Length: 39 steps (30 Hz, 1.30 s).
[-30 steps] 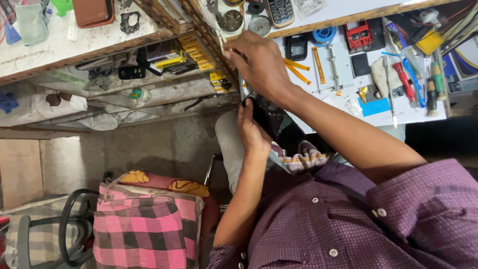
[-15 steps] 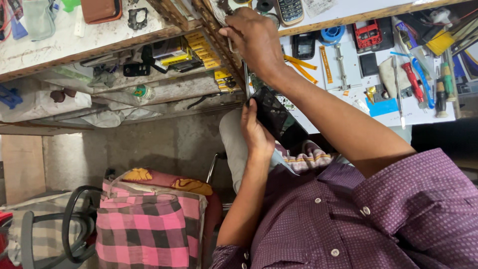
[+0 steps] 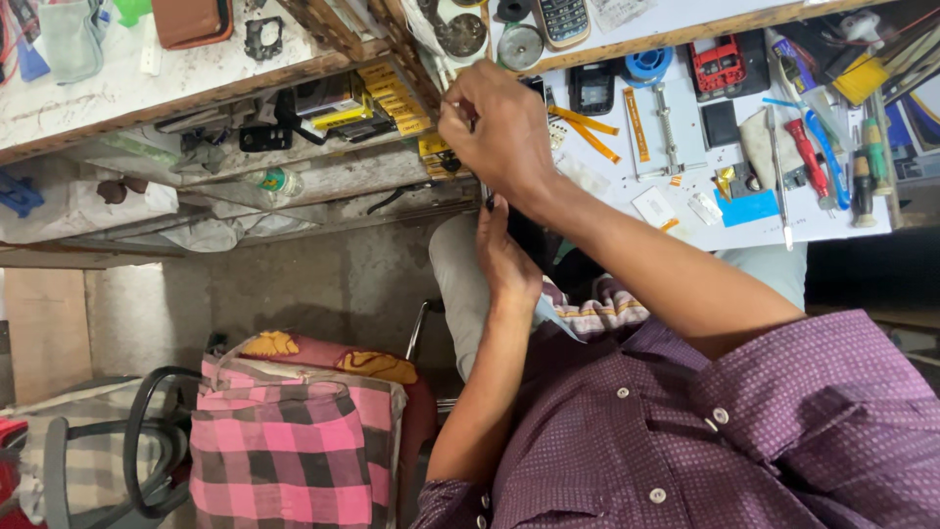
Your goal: The person sits at a repair bench holding a disassembled smartphone, works around its edges by hand, then peels the protective liner off a new back cover and presses the cover onto the phone body, aligning it with the camera cutout.
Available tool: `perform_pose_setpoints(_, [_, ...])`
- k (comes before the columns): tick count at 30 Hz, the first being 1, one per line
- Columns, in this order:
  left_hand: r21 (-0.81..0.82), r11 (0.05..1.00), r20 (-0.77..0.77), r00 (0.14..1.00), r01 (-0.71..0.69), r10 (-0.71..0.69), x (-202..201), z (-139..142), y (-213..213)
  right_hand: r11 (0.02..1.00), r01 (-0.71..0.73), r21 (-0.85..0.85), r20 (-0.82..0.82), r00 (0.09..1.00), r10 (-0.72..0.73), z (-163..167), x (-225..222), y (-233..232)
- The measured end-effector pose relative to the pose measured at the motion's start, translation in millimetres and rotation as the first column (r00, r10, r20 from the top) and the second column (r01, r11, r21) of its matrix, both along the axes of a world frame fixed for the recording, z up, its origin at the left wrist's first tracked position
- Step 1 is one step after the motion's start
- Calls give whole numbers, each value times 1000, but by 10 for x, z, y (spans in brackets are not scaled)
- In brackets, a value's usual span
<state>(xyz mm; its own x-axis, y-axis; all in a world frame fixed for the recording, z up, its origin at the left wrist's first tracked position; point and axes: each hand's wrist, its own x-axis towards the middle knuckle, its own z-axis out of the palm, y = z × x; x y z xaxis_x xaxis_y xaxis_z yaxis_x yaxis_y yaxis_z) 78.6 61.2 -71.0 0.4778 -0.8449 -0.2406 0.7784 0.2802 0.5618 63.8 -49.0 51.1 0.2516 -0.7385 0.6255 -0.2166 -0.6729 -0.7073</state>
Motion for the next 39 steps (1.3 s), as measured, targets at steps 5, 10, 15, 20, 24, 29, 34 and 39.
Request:
perform_pose_setpoints(5, [50, 999, 40, 999, 8, -10, -18, 44, -13, 997, -39, 59, 5, 999, 39, 61, -246, 264])
perform_pose_setpoints(10, [6, 1000, 54, 998, 13, -13, -46, -57, -20, 987, -66, 144, 62, 996, 58, -26, -662, 476])
perform_pose_setpoints(15, [-4, 1000, 13, 1000, -2, 2, -71, -197, -49, 907, -52, 418, 101, 995, 11, -233, -1324, 646])
perform_pose_setpoints(20, [11, 1000, 2, 1000, 3, -3, -84, -251, -92, 809, -132, 573, 292, 955, -51, -362, -2128, 737])
perform_pose_setpoints(24, [15, 1000, -30, 999, 16, -15, -137, -225, -144, 733, -171, 659, 475, 850, -229, -379, -2687, 688])
perform_pose_setpoints(29, [84, 996, 154, 988, -36, 23, -280, -214, -188, 633, -275, 724, 514, 827, -228, -486, -3054, 769])
perform_pose_setpoints(34, [35, 999, 112, 993, 32, -36, -331, -257, -151, 599, -216, 771, 402, 894, -195, -582, -2990, 1023])
perform_pose_setpoints(39, [41, 998, 79, 995, 54, -58, -368, -192, -180, 442, -474, 761, 608, 759, -233, -605, -2875, 1105])
